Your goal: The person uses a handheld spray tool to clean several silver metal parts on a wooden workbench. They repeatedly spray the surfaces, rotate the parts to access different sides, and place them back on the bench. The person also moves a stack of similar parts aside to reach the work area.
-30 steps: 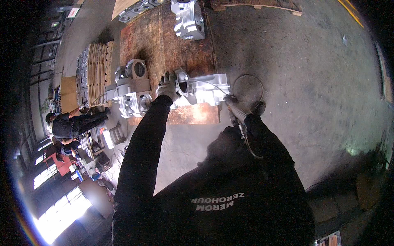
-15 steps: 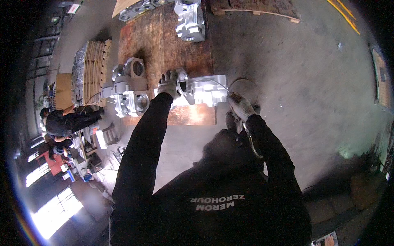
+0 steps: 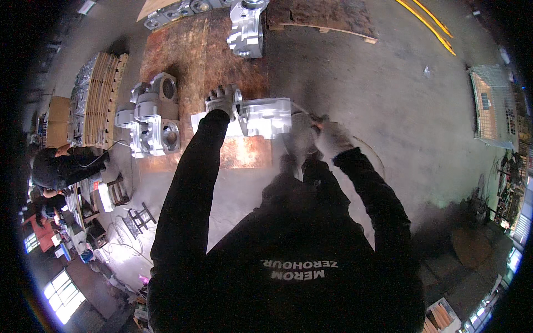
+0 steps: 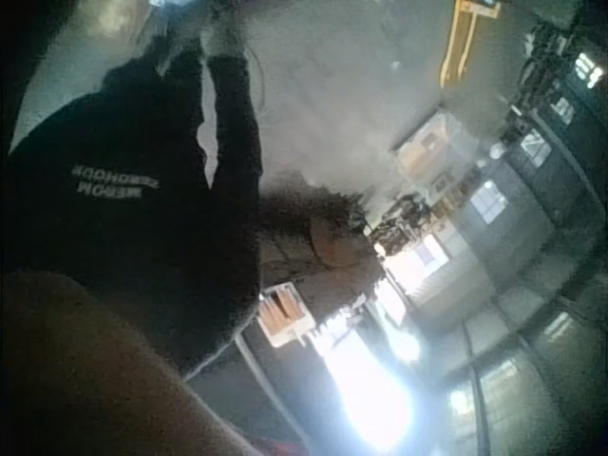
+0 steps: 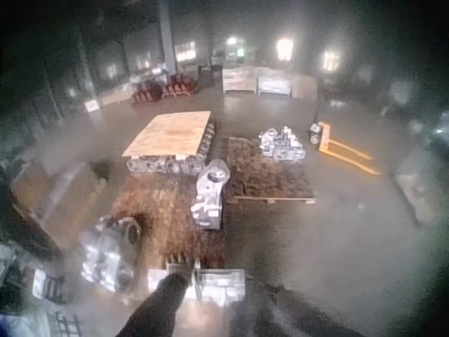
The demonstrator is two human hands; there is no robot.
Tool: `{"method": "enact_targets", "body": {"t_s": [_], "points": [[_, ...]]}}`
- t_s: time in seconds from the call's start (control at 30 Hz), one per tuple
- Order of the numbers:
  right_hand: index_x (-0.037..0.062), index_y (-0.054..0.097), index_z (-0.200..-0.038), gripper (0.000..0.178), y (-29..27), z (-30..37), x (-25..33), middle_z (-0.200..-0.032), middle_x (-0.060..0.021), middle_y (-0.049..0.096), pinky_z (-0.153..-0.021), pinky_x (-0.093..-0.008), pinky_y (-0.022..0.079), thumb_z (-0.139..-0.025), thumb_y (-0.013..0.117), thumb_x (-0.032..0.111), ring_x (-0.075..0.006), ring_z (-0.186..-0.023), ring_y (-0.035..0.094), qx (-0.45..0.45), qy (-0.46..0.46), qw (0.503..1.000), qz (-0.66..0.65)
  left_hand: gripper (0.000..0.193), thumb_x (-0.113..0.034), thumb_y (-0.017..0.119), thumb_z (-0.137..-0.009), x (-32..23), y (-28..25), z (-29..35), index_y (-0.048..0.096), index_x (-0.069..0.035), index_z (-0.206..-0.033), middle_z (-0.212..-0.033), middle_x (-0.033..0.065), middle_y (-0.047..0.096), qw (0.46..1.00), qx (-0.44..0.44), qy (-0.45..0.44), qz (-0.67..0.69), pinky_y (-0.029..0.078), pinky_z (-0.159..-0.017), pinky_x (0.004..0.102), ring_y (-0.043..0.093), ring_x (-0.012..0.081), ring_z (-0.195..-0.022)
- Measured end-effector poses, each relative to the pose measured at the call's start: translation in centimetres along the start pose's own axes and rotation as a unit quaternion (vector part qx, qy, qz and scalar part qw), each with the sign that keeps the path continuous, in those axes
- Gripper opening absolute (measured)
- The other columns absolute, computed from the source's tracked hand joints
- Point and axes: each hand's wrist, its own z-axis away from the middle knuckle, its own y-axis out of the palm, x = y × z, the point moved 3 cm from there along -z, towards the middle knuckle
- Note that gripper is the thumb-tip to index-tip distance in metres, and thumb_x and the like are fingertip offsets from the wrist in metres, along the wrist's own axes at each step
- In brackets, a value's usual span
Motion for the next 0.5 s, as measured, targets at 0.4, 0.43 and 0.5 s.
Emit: {"method": "enact_targets", "body": {"t_s": [0.4, 0.43, 0.5], "points": [[0.0085, 0.065, -0.121, 0.032, 1.3, -0.2, 0.5, -0.109, -0.0205, 0.07, -0.077, -0.0456, 0.056, -0.099, 0.059, 0.031, -0.0386, -0.092, 0.07, 0.029, -0.021, 0.983, -0.178, 0.099, -0.027, 0.071, -0.076, 0.1, 0.3, -0.8, 0.014, -0.025, -0.157, -0.164, 0.0205, 0.016, 1.0, -0.008, 0.004, 0.028, 0.024, -0.117, 0.0607, 0.021, 0.0509, -0.147], [0.0079, 0.065, -0.12, 0.032, 0.1, -0.9, 0.9, -0.108, -0.0214, 0.07, -0.076, -0.0468, 0.056, -0.098, 0.059, 0.03, -0.0406, -0.09, 0.069, 0.04, 0.074, 0.965, -0.25, 0.079, -0.032, 0.057, -0.088, 0.0, 0.0, 0.0, 0.018, -0.026, -0.156, -0.164, 0.0196, 0.018, 1.0, -0.006, -0.004, 0.021, 0.022, -0.117, 0.0602, 0.023, 0.0506, -0.147], [0.007, 0.065, -0.12, 0.031, 0.8, -0.9, -0.2, -0.097, -0.0208, 0.072, -0.066, -0.0448, 0.056, -0.098, 0.059, 0.029, -0.0373, -0.073, 0.07, 0.066, 0.092, 0.943, -0.312, 0.072, -0.032, 0.053, -0.094, 0.0, 0.6, -0.5, 0.019, -0.026, -0.157, -0.165, 0.0196, 0.017, 1.0, 0.002, -0.014, 0.005, 0.02, -0.118, 0.0594, 0.023, 0.0504, -0.147]]}}
